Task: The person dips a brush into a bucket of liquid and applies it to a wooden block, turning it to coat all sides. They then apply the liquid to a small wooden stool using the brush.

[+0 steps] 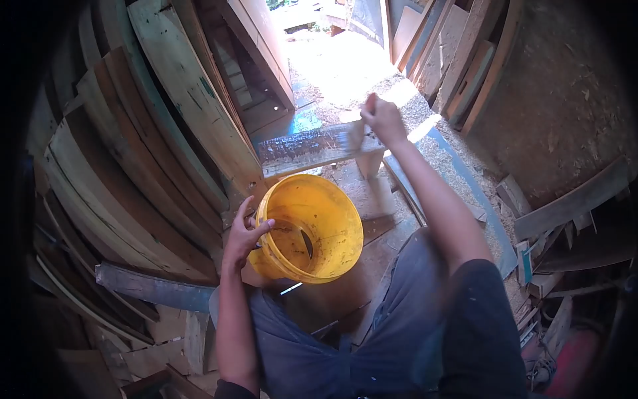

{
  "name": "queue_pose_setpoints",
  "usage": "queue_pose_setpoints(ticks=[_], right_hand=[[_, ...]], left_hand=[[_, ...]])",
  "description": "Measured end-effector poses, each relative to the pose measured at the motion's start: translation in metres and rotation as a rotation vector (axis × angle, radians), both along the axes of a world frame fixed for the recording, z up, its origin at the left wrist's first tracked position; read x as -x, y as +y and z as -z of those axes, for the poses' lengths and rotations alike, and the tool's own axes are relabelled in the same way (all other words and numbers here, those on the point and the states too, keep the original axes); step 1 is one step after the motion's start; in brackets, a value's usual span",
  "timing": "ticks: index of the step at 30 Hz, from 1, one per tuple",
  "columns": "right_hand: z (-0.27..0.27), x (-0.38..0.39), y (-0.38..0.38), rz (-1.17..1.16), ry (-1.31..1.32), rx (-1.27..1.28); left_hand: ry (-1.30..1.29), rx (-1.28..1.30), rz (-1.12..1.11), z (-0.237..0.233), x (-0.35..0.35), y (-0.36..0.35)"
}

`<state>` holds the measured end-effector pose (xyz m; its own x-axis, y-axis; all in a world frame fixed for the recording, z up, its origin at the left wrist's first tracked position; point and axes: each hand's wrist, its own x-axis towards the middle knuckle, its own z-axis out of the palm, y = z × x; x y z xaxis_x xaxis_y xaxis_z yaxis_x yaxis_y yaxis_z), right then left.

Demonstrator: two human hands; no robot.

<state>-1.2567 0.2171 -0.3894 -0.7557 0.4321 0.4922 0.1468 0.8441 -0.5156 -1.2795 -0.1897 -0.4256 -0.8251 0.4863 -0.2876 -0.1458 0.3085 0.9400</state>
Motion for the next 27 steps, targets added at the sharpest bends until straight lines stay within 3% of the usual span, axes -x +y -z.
queue_pose_setpoints(ticks=[5, 10, 12, 15, 17, 20, 22, 24, 25, 27], right_hand=[[-0.029, -0.017, 0.007, 0.070, -0.181, -0.256], [-0.008, 0.045, -0.120, -0.213, -0.257, -0.426], [-0.004, 0.069, -0.185, -0.365, -0.013, -0.370], [-0.009, 0.096, -0.252, -0.413, 0.115, -0.268], [-0.012, 0.103, -0.266, -0.352, 0.163, 0.005], [0.009, 0.096, -0.212, -0.273, 0.210, 0.138], [-0.003, 0.058, -0.155, -0.214, 0.064, 0.478], [0.024, 0.042, -0.075, 0.032, 0.130, 0.430], [0.012, 0.015, -0.045, 0.132, 0.111, 0.465], [0.038, -0.009, 0.060, 0.221, 0.116, 0.438]], left_hand=[[-0.010, -0.013, 0.007, -0.001, 0.001, -0.002], [0.030, -0.009, 0.058, -0.002, 0.000, 0.006], [0.041, -0.036, 0.064, -0.002, -0.002, 0.013], [0.038, -0.040, 0.083, 0.003, -0.001, 0.013], [0.029, -0.021, 0.101, 0.002, -0.001, 0.013], [0.057, -0.039, 0.075, -0.004, -0.005, 0.013], [0.048, -0.039, 0.063, 0.001, -0.002, 0.009], [0.033, -0.078, 0.078, 0.001, -0.004, 0.008], [0.019, 0.029, 0.096, -0.004, -0.001, 0.006], [0.009, -0.031, 0.084, -0.003, -0.002, 0.004]])
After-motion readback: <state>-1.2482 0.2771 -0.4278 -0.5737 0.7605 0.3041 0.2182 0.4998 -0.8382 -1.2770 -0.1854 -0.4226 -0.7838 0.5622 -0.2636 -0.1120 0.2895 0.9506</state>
